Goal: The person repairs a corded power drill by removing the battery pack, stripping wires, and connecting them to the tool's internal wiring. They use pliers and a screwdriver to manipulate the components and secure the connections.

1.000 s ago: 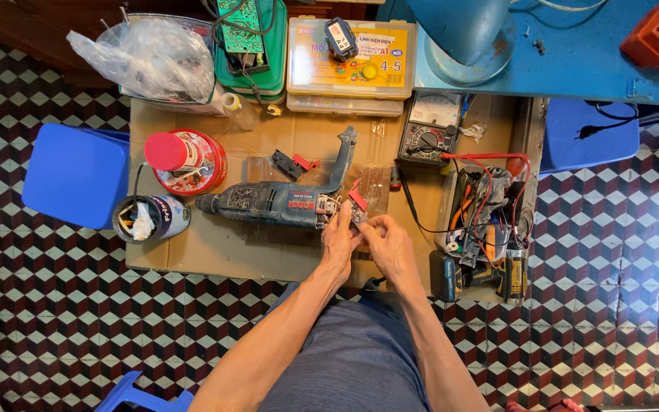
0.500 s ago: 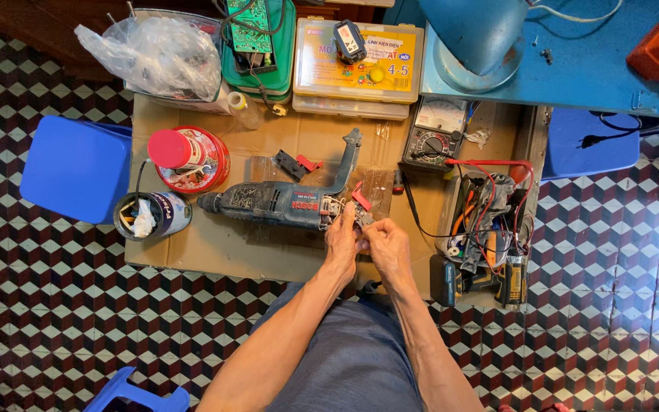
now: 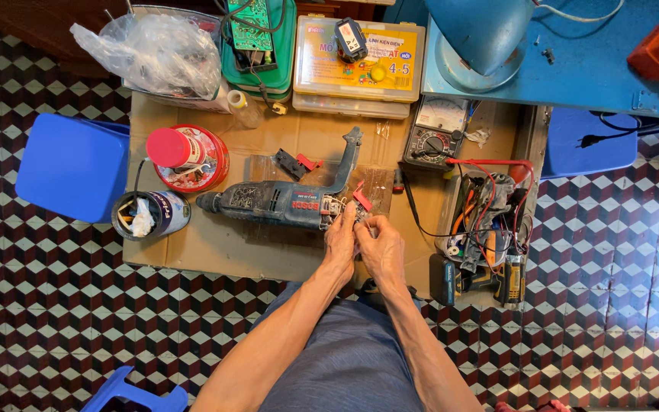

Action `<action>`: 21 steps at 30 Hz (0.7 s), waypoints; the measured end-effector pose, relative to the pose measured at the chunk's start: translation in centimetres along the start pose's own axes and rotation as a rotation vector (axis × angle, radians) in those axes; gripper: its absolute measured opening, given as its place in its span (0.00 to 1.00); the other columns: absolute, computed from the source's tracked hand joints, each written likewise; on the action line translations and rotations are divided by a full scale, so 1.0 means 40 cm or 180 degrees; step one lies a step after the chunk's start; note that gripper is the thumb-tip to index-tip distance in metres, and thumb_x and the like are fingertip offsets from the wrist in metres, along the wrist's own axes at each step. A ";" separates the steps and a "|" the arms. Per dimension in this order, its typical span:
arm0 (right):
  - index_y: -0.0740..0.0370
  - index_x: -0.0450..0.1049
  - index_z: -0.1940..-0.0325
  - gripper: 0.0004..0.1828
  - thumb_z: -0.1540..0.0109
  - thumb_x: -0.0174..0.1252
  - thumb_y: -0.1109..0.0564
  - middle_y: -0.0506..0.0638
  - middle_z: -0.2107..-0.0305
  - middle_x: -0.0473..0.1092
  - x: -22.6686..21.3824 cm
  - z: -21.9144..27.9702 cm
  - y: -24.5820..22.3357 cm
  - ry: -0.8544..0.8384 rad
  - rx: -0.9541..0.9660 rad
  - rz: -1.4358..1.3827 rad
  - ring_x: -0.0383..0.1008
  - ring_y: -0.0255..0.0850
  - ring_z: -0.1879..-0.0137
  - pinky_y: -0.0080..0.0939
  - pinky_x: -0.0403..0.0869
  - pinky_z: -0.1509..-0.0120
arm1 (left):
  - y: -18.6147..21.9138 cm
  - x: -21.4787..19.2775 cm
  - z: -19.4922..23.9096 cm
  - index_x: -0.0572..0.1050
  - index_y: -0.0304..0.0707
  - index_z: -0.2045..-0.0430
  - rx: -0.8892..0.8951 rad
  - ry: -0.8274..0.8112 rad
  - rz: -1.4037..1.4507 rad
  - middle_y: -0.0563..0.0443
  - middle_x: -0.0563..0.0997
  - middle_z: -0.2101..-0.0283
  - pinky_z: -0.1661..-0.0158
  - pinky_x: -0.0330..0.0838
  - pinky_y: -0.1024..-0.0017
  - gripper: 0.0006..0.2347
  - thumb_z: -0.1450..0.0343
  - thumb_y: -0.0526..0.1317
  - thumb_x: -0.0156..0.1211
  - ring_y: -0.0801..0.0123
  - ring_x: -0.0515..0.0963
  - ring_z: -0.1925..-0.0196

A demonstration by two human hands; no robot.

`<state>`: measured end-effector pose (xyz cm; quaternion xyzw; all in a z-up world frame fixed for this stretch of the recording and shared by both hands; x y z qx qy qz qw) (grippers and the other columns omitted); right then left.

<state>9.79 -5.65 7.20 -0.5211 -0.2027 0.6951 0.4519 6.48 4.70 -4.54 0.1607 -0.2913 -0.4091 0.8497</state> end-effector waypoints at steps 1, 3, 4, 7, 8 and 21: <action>0.66 0.78 0.63 0.13 0.39 0.61 0.51 0.49 0.79 0.75 -0.002 0.001 0.006 0.0001 0.0071 -0.0093 0.75 0.34 0.72 0.36 0.71 0.67 | -0.003 0.002 0.000 0.79 0.41 0.52 0.0005 -0.0017 0.0021 0.54 0.72 0.69 0.76 0.63 0.77 0.19 0.23 0.56 0.57 0.76 0.68 0.73; 0.66 0.78 0.64 0.13 0.38 0.60 0.51 0.49 0.79 0.75 -0.001 0.006 0.016 -0.0022 0.0206 -0.0290 0.74 0.34 0.73 0.38 0.72 0.68 | -0.001 0.000 0.002 0.78 0.41 0.51 -0.0020 -0.0020 0.0137 0.53 0.76 0.64 0.71 0.70 0.75 0.19 0.25 0.56 0.57 0.75 0.73 0.67; 0.66 0.78 0.63 0.13 0.38 0.60 0.51 0.49 0.79 0.74 -0.014 0.010 0.023 0.0078 0.0258 -0.0169 0.72 0.35 0.73 0.39 0.70 0.69 | 0.003 0.004 0.002 0.77 0.40 0.51 -0.0058 -0.0026 0.0232 0.53 0.78 0.61 0.66 0.76 0.73 0.19 0.26 0.55 0.56 0.74 0.77 0.63; 0.66 0.78 0.63 0.13 0.37 0.61 0.52 0.49 0.80 0.71 -0.070 0.025 0.063 0.0213 0.0494 -0.0065 0.68 0.34 0.75 0.38 0.66 0.71 | 0.037 0.032 -0.009 0.75 0.34 0.50 0.0053 -0.0135 0.0330 0.47 0.81 0.56 0.58 0.84 0.62 0.21 0.26 0.54 0.54 0.66 0.82 0.57; 0.67 0.78 0.63 0.13 0.38 0.62 0.52 0.47 0.80 0.71 -0.082 0.036 0.084 0.0150 0.0638 -0.0221 0.66 0.32 0.75 0.37 0.65 0.72 | 0.047 0.041 -0.008 0.74 0.32 0.49 0.0111 -0.0197 0.0317 0.44 0.81 0.55 0.56 0.84 0.58 0.22 0.26 0.54 0.54 0.62 0.82 0.56; 0.65 0.74 0.59 0.06 0.36 0.60 0.59 0.45 0.72 0.70 -0.115 0.093 0.120 -0.0295 0.1063 -0.3114 0.65 0.29 0.72 0.28 0.63 0.70 | 0.042 0.037 -0.015 0.68 0.28 0.43 0.0152 -0.0377 0.0001 0.42 0.78 0.50 0.43 0.76 0.58 0.27 0.25 0.56 0.52 0.58 0.81 0.48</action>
Point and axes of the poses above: each hand's wrist, its own z-axis away from the middle knuckle, its own x-axis out of the palm, y = z × x, the point moved 9 cm from there along -z, towards the middle knuckle
